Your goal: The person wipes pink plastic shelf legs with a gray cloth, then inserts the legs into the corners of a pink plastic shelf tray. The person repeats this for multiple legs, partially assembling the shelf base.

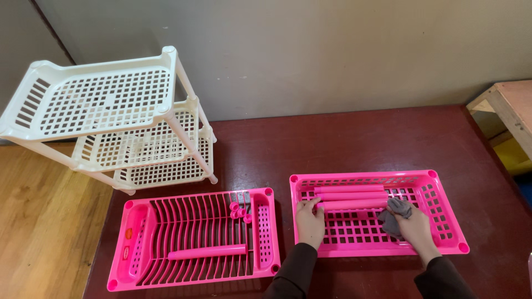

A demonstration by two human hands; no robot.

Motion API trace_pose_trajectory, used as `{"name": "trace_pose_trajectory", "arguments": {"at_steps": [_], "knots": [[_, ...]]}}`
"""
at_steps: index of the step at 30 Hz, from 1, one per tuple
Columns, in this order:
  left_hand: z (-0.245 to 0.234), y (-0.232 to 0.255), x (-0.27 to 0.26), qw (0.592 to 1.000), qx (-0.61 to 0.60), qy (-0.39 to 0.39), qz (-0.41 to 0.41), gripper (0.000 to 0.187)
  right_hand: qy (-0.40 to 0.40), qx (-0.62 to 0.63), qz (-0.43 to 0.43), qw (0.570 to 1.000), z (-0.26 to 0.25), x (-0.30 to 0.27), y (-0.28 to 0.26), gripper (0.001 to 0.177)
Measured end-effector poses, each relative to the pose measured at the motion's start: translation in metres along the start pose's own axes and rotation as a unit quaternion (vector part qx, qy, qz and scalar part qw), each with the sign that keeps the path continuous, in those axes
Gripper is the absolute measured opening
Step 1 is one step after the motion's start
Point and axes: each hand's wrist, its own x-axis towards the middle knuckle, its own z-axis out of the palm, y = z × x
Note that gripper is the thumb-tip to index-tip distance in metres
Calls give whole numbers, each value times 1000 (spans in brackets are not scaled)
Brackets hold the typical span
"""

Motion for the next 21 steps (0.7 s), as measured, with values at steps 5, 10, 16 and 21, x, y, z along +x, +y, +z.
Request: {"name": "trace_pose_trajectory", "arguments": {"at_steps": [5,10,16,21], "knots": [[11,-14,-1,999,-32,-33,-27,46,18,55,2,998,7,-4,-3,52],[15,-21,0,998,32,-49,18,50,-27,10,40,999,8,-1,-10,50],[19,-26,-1,995,52,-89,-10,56,49,73,69,994,0,-8,-16,50],[17,-23,0,994,54,-90,-5,58,103,167,64,978,-10,-17,-28,48]]}}
